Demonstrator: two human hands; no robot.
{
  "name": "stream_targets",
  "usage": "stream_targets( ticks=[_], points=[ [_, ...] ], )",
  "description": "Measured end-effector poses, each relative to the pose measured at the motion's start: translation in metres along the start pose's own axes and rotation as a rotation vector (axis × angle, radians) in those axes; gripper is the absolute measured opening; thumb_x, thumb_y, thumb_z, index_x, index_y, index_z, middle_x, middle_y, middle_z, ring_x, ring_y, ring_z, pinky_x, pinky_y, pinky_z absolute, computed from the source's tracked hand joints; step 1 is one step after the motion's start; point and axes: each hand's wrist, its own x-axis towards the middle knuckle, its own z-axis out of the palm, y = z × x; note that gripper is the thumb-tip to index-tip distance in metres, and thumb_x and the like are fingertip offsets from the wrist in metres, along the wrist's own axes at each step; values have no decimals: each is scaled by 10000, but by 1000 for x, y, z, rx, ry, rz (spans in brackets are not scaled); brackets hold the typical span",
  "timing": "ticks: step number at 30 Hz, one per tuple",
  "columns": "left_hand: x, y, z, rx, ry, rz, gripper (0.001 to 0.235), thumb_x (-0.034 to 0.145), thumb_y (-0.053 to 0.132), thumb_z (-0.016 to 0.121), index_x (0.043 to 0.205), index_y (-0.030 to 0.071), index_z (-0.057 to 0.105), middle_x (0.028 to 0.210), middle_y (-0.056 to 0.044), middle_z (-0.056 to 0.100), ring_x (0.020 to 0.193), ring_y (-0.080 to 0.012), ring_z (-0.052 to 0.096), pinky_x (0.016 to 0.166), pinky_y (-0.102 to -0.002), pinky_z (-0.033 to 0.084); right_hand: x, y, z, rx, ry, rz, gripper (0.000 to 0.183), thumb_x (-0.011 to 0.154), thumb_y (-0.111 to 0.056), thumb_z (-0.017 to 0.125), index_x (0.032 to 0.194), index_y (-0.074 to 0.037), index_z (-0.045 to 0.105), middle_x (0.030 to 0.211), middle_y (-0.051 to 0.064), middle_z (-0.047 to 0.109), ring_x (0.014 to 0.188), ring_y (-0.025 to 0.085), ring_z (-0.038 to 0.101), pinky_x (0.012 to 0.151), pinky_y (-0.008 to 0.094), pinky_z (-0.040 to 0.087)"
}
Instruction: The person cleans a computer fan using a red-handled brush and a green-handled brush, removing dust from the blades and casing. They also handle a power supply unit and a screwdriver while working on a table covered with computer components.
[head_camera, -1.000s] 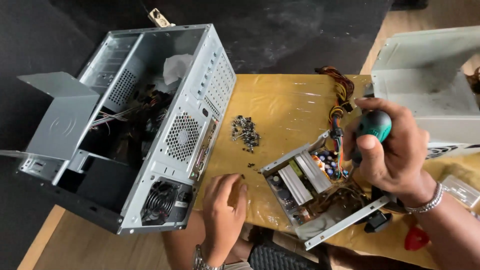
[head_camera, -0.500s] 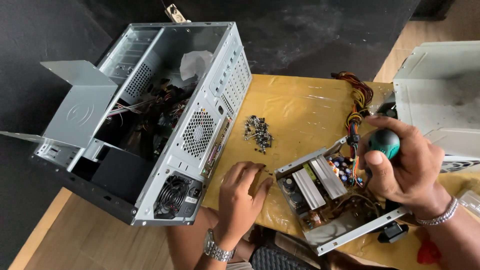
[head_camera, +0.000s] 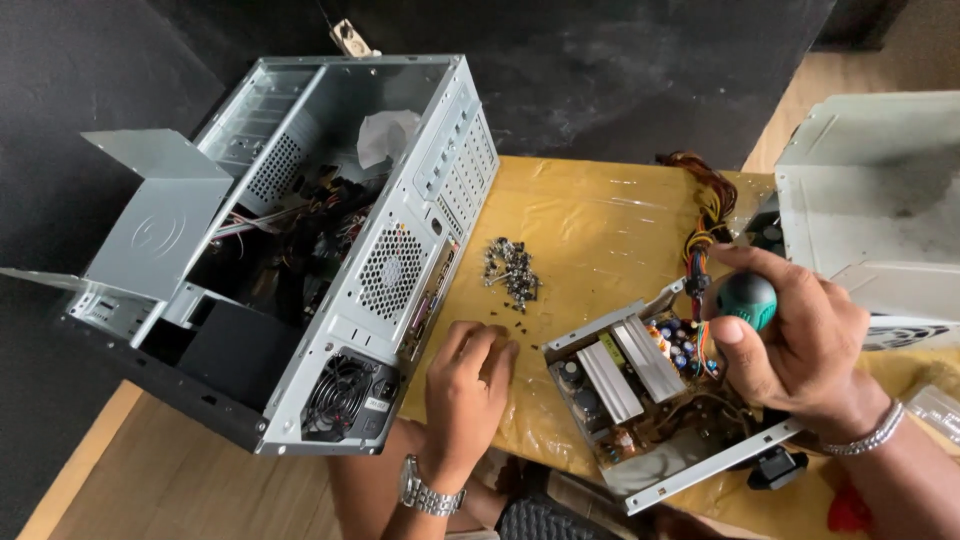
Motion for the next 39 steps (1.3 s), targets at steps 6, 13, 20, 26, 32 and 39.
stream_targets(
  ticks=[6, 13, 20, 26, 32, 39],
  points=[
    [-3, 17, -11, -24, -191, 256, 78, 957, 39, 667, 966, -38, 674, 909, -112, 574, 846, -263, 571, 728, -350, 525, -5, 7, 4, -25, 17, -37, 556, 1005, -388, 502, 1253, 92, 632, 764, 31, 701, 613, 165, 628, 607, 324, 513],
    [-2, 17, -8, 80, -230, 193, 276, 983, 115, 633, 1194, -59, 660, 1084, -143, 592, 987, -277, 578, 826, -340, 559, -6, 9, 4, -27, 18, -42, 539, 993, -365, 532, 1237, 100, 655, 758, 41, 698, 577, 154, 585, 599, 313, 503],
    [-16, 20, -9, 28, -38, 201, 162, 976, 101, 618, 1051, -28, 680, 1025, -124, 660, 960, -266, 623, 856, -357, 550, -13, 14, 4, -53, 20, -49, 600, 966, -396, 554, 1225, 134, 666, 888, 132, 730, 646, 220, 649, 619, 346, 523],
    [-22, 18, -5, 120, -87, 153, 267, 996, 218, 590, 1105, -18, 652, 1179, -160, 651, 1107, -312, 615, 1006, -422, 524, -15, 13, 3, -72, 8, -32, 591, 978, -399, 548, 1240, 118, 663, 861, 100, 730, 708, 229, 684, 674, 350, 538],
    [-17, 21, -6, 141, -123, 146, 357, 1002, 269, 563, 1207, -18, 611, 1272, -191, 622, 1212, -352, 597, 1081, -462, 498, -16, 17, 5, -91, 22, -45, 608, 962, -417, 565, 1235, 113, 685, 870, 104, 710, 629, 222, 621, 634, 368, 519],
    [-15, 24, -15, 56, -167, 249, 354, 1033, 258, 508, 1166, -38, 651, 1204, -181, 662, 1151, -333, 629, 1094, -494, 463, -13, 14, 5, -57, 10, -37, 579, 968, -391, 574, 1248, 108, 667, 861, 89, 729, 645, 214, 653, 640, 354, 522]
  ],
)
